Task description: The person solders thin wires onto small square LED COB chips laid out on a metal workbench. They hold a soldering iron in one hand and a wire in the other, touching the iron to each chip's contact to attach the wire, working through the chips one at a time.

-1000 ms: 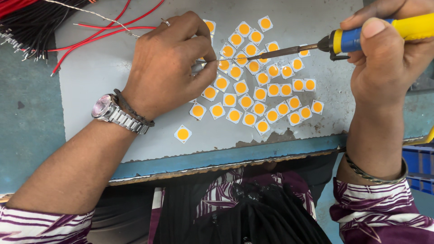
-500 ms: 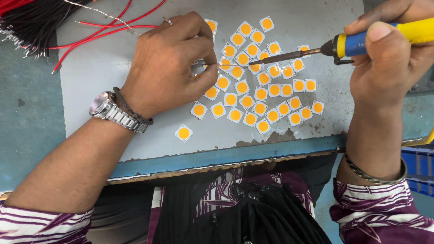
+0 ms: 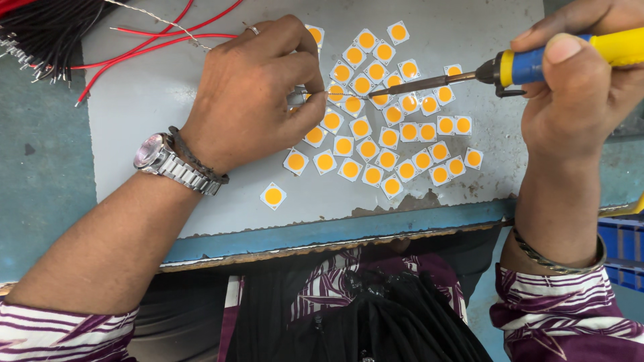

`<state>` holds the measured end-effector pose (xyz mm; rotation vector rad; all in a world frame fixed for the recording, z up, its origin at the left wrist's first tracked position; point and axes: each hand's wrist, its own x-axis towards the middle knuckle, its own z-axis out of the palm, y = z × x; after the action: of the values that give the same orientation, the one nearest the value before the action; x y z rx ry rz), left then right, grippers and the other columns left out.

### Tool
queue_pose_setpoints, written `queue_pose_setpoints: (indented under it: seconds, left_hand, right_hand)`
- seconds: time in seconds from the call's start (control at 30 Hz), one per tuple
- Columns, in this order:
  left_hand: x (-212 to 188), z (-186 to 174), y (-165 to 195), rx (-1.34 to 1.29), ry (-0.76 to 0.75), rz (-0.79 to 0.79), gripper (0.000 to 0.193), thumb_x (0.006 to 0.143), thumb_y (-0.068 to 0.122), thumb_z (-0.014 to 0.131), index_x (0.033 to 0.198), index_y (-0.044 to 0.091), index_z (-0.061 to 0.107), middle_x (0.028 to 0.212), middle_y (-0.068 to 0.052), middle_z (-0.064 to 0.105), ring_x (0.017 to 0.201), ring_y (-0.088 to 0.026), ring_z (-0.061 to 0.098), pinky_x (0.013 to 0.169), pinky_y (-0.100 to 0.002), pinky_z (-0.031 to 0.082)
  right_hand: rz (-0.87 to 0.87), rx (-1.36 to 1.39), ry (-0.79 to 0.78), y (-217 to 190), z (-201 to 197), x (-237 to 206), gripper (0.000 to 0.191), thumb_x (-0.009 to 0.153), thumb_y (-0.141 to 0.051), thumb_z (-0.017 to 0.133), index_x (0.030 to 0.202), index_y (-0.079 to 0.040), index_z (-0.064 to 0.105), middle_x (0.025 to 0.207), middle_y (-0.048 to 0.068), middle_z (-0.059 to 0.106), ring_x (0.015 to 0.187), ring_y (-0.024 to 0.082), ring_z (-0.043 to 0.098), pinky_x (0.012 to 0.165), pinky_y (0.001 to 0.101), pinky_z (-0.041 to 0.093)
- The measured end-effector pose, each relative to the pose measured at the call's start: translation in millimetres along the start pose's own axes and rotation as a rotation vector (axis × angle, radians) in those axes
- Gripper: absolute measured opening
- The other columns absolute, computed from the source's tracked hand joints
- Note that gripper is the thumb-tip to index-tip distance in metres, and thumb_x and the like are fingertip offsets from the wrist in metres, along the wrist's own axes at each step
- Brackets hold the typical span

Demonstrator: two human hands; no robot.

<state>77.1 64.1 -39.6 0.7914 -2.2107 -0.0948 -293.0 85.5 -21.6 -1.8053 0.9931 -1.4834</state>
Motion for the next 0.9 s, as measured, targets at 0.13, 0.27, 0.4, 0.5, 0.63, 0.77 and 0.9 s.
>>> queue_pose_setpoints:
  seconds: [0.13, 0.27, 0.4, 0.5, 0.63, 0.77, 0.9]
  left_hand:
    - [0, 1, -1, -0.005, -0.008, -0.009, 0.01, 0.086, 0.008, 0.077, 0.082, 0.008, 0.068, 0.101, 0.0, 0.062, 0.089, -0.019, 0.063, 0.07, -0.036, 0.051]
    - [1, 1, 0, 0.002, -0.004, -0.004, 0.01, 0.086, 0.008, 0.077, 0.081, 0.008, 0.068, 0.101, 0.0, 0.062, 0.091, -0.019, 0.063, 0.07, -0.035, 0.051]
    - [4, -5, 2, -0.004, 0.009, 0.006, 0.01, 0.086, 0.008, 0.077, 0.083, 0.008, 0.068, 0.1, -0.001, 0.062, 0.089, -0.02, 0.063, 0.071, -0.036, 0.051]
    - [5, -13, 2, -0.033, 0.035, 0.012, 0.009, 0.083, 0.006, 0.077, 0.085, 0.007, 0.068, 0.103, -0.004, 0.064, 0.083, -0.022, 0.062, 0.067, -0.036, 0.05]
    - [7, -19, 1, -0.056, 0.021, -0.028, 0.007, 0.082, 0.005, 0.077, 0.085, 0.005, 0.07, 0.105, -0.004, 0.066, 0.081, -0.022, 0.063, 0.066, -0.036, 0.048]
    - [8, -20, 0, -0.039, 0.041, -0.005, 0.008, 0.083, 0.005, 0.078, 0.083, 0.005, 0.07, 0.103, -0.005, 0.065, 0.083, -0.023, 0.064, 0.066, -0.036, 0.048]
    - [6, -19, -2, -0.049, 0.004, -0.027, 0.007, 0.082, 0.003, 0.077, 0.08, 0.005, 0.07, 0.104, -0.004, 0.067, 0.077, -0.021, 0.063, 0.063, -0.033, 0.048]
  right_hand:
    - [-0.015, -0.023, -0.015, 0, -2, 0, 0.02, 0.115, -0.015, 0.058, 0.108, 0.001, 0.049, 0.097, 0.018, 0.064, 0.061, 0.013, 0.048, 0.061, 0.0245, 0.04]
    - [-0.014, -0.067, -0.005, 0, -3, -1, 0.021, 0.114, -0.017, 0.059, 0.108, 0.001, 0.049, 0.098, 0.019, 0.066, 0.058, 0.012, 0.048, 0.059, 0.024, 0.039]
    - [0.0, -0.029, 0.011, 3, -6, -3, 0.023, 0.115, -0.017, 0.059, 0.105, 0.003, 0.051, 0.095, 0.017, 0.064, 0.057, 0.012, 0.045, 0.06, 0.0242, 0.037]
    - [0.02, 0.004, 0.046, 3, -7, -4, 0.023, 0.115, -0.016, 0.057, 0.105, 0.005, 0.053, 0.095, 0.017, 0.062, 0.06, 0.014, 0.044, 0.06, 0.0241, 0.035]
    - [0.026, -0.01, 0.033, -2, -1, -2, 0.022, 0.112, -0.017, 0.057, 0.104, 0.004, 0.051, 0.094, 0.016, 0.062, 0.059, 0.012, 0.045, 0.06, 0.024, 0.037]
    - [0.002, -0.089, 0.005, -10, 5, 0, 0.024, 0.11, -0.019, 0.058, 0.105, 0.003, 0.051, 0.092, 0.016, 0.064, 0.058, 0.01, 0.047, 0.057, 0.0227, 0.037]
    - [0.004, -0.074, 0.005, -13, 7, 1, 0.027, 0.113, -0.021, 0.059, 0.105, 0.004, 0.053, 0.09, 0.015, 0.064, 0.057, 0.01, 0.048, 0.056, 0.0217, 0.038]
